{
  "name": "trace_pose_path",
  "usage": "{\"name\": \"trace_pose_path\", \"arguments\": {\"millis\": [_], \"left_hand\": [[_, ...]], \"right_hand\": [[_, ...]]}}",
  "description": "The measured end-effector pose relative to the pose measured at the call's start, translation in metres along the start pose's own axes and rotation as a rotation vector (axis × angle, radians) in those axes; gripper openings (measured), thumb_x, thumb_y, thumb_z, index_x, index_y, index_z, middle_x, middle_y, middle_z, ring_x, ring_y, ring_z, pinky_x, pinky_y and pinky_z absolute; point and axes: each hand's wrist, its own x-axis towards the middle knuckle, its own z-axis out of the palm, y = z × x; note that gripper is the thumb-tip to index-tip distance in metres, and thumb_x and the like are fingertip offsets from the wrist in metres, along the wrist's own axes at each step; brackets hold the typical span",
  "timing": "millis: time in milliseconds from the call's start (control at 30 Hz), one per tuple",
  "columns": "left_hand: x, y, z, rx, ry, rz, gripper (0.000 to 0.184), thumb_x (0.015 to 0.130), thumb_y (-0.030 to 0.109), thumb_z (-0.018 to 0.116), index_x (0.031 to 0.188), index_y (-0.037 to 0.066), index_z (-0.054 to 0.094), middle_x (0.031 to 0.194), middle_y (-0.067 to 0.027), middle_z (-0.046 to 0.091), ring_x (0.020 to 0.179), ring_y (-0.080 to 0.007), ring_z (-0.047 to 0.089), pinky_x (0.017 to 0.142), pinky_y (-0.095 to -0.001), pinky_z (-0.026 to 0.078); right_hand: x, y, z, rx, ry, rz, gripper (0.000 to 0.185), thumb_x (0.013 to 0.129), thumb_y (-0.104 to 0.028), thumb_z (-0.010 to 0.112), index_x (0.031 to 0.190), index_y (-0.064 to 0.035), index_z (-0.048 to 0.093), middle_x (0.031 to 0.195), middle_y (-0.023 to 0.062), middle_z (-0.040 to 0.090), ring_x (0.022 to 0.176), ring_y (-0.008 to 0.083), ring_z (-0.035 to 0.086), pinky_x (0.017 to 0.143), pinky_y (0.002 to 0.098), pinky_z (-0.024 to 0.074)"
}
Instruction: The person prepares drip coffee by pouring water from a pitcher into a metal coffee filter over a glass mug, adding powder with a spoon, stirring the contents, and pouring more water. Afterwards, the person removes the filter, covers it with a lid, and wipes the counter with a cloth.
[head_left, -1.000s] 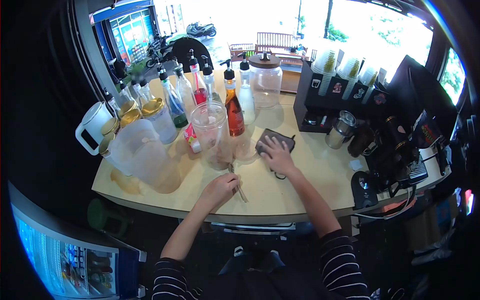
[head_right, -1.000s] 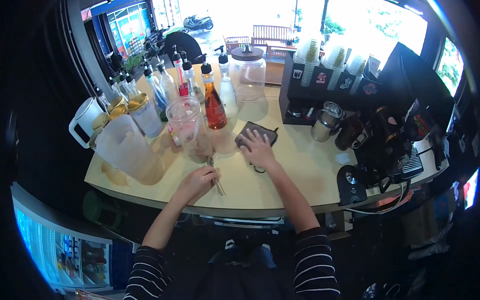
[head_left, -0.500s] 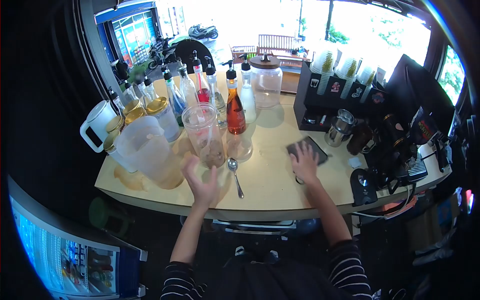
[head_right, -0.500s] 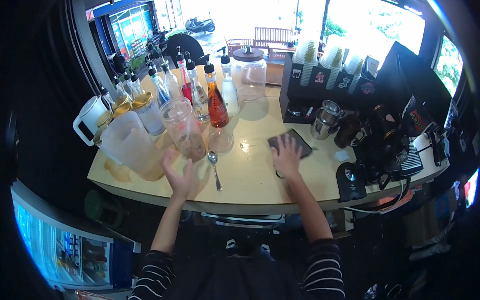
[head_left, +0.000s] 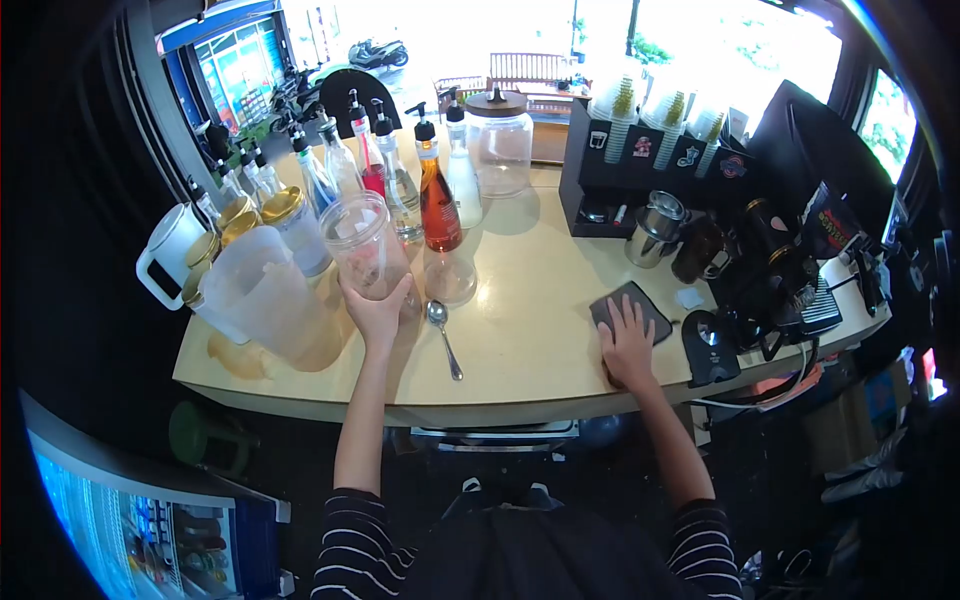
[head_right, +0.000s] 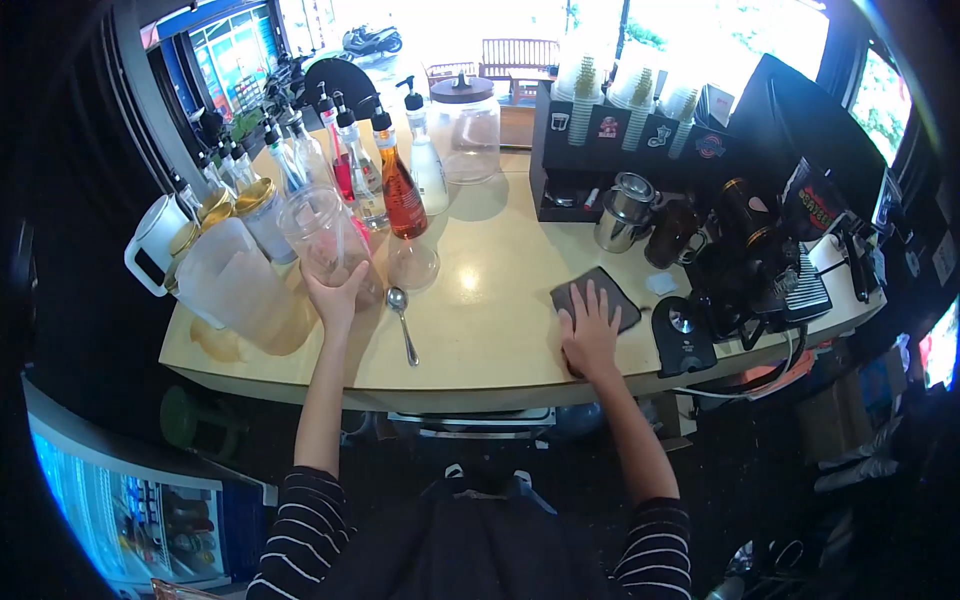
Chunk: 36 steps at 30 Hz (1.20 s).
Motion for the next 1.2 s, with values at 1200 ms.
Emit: {"name": "trace_pose_path", "arguments": {"millis": [1200], "left_hand": [[-0.050, 0.043, -0.084, -0.046, -0.246, -0.006, 0.092, 0.058, 0.024, 0.088, 0.128, -0.001, 0.035, 0.121, -0.0181, 0.052, 0.114, -0.0273, 0.052, 0.099, -0.0396, 0.040]], "right_hand": [[0.181, -0.221, -0.044, 0.560, -0.140, -0.754, 0.094, 0.056, -0.038, 0.080, 0.135, -0.0046, 0.040, 0.126, 0.0198, 0.049, 0.120, 0.0346, 0.048, 0.101, 0.0422, 0.0408]]}}
